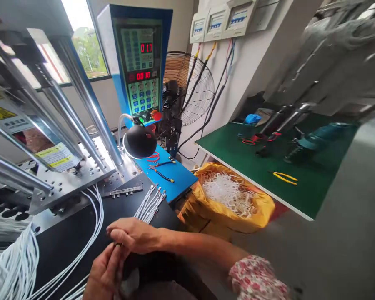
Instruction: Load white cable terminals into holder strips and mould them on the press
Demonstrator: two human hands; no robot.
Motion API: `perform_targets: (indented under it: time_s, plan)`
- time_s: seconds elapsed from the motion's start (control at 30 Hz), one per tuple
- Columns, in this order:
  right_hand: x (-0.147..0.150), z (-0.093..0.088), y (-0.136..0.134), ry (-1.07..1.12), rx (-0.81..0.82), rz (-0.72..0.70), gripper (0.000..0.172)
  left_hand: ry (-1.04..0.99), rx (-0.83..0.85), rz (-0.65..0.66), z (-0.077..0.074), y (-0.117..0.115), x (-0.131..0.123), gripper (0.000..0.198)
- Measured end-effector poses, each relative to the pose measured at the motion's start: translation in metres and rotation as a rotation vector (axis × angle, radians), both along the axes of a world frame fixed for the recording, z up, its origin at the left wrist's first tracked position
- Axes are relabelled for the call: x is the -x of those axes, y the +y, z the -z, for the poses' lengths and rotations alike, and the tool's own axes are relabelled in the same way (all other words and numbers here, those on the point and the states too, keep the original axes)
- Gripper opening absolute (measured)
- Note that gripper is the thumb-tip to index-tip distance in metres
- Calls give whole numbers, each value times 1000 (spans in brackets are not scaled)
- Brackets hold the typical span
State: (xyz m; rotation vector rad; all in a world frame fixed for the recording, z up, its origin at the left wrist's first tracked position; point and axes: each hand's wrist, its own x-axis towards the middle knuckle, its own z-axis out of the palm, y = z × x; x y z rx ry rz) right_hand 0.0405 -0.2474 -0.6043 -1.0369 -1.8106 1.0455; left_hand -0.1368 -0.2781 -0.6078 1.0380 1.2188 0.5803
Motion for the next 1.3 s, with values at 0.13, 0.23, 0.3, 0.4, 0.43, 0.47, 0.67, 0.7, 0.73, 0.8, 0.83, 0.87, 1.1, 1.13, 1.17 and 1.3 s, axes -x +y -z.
perform_targets:
  time_s: [0.13,0.23,0.3,0.4,0.43,0.47,0.67,0.7,0.73,0.8,0.83,0.87,1.1,1.13,1.17,1.3]
  plan:
    - [-38,-3,43,-774,-128,381,33,78,-120,-54,1,4,2,52]
    - [-50,1,68,-942,-117,289,27,166,-236,-94,1,10,3,49]
    - [-50,4,74,-957,-134,212,24,183,-264,-120,1,13,1,45]
    - [-44,2,75,-906,-57,152,22,144,-243,-149,0,16,-2,41]
    - [-42,-1,73,-865,0,129,20,114,-224,-163,0,16,-3,41]
    - [-40,-4,70,-823,60,103,17,78,-204,-181,0,17,-4,41]
    - [-12,-7,32,-70,549,-85,19,-50,-151,-256,8,22,-5,45]
    - [-4,-3,25,130,655,-93,26,-44,-147,-255,9,23,-5,46]
    - [3,1,20,273,723,-81,33,-36,-146,-255,9,23,-5,47]
    - [15,9,14,360,735,-20,39,-15,-151,-255,10,23,-5,48]
    - [20,12,13,361,720,11,39,-4,-158,-253,10,22,-5,48]
    - [22,14,13,353,706,31,39,7,-167,-250,10,22,-5,47]
    - [20,11,23,156,421,63,34,35,-177,-199,15,20,-10,43]
    - [20,11,23,139,403,61,33,22,-156,-207,14,20,-11,44]
    - [19,11,23,133,405,54,33,7,-136,-219,13,21,-11,44]
    - [19,14,23,166,486,51,36,-21,-98,-238,10,21,-11,45]
